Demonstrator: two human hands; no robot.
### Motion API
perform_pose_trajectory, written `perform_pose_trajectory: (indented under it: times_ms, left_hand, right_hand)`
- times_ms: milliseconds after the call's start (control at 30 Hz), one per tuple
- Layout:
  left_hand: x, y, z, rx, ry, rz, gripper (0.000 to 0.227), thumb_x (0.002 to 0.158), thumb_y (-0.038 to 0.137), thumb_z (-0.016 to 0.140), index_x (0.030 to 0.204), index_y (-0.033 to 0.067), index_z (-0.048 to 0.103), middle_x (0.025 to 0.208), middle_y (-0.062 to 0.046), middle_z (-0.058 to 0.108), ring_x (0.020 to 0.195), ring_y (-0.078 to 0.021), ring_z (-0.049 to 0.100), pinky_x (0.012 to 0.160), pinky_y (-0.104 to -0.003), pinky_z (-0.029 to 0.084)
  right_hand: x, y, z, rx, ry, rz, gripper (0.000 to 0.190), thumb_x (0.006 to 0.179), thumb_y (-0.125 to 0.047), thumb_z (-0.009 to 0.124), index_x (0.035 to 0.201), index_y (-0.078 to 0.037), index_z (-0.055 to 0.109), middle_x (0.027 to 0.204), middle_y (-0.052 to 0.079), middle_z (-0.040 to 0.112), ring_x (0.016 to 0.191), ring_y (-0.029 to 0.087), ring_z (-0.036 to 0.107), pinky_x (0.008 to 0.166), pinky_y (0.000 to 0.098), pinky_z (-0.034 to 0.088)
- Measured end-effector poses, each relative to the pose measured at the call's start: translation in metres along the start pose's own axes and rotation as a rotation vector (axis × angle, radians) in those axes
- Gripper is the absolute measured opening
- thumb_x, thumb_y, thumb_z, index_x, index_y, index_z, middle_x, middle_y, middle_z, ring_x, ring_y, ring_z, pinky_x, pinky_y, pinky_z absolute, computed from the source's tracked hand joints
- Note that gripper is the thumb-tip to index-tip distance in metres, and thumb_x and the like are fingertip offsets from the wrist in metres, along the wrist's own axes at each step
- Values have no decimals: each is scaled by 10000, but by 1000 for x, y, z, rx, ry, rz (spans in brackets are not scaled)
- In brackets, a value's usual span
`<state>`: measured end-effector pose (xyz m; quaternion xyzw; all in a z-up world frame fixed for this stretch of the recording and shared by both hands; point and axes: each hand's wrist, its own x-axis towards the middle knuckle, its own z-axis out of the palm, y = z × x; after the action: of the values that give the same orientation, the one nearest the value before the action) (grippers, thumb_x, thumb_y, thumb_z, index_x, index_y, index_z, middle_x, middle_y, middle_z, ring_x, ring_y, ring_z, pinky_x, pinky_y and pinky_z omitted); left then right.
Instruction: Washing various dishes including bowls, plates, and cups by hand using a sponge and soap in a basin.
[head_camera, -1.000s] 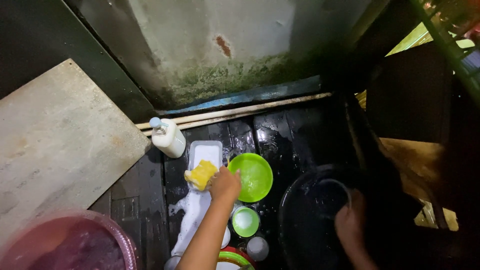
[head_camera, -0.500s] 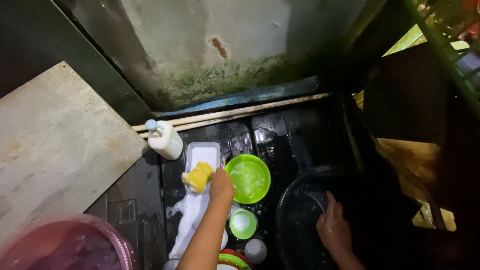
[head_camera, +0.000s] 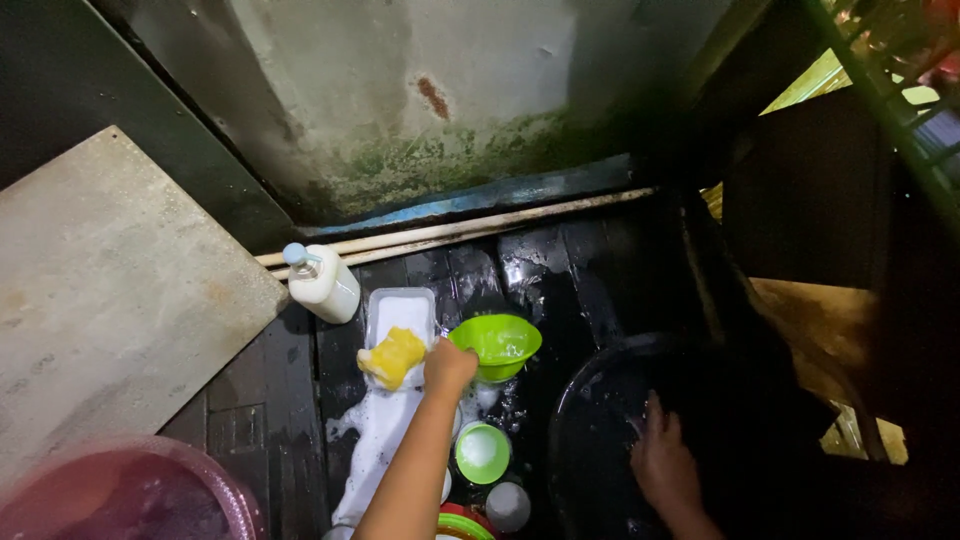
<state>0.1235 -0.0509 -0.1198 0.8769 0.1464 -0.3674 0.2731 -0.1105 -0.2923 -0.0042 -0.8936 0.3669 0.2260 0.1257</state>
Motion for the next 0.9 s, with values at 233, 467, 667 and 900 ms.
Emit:
perform_pose_trajectory:
  times_ms: [233,467,667,900]
  left_hand:
    - [-63,32,-46,-266,-87,-120,640,939,222,583,1502,-30,413,957,-159,769,618,-219,662,502,-365,504]
    - [-65,26,-38,-372,-58,-8,618,898,271,590,1471,79,463,1447,-134,587,1033,-316,673,846,-381,545]
    - [-76,20,-33,-344,47,51,478,875,371,621,1299,170,532,1285,-78,642,1086,-324,655,944,-437,476]
    - [-90,22,-7,-786,107,94,325,847,170,638,1130,110,490,910,-64,465,676,-191,480,648,-350,422]
  right_hand:
    - [14,-4,2,-96,-122,85,813,991,-304,590,1633,-275,93,1661,186,216,1056,255,747,819,371,679]
    - [70,56,64,857,25,68,470,1005,-287,488,1426,-120,613,1300,171,691,1168,340,658,980,466,517]
    - [14,7,-30,1047,58,51,430,1041,-300,456,1394,-98,598,842,240,711,468,299,615,371,348,474]
    - [16,-25,-68,946,369,-198,487,980,-260,520,1454,-154,557,1398,133,611,1178,304,614,874,410,534]
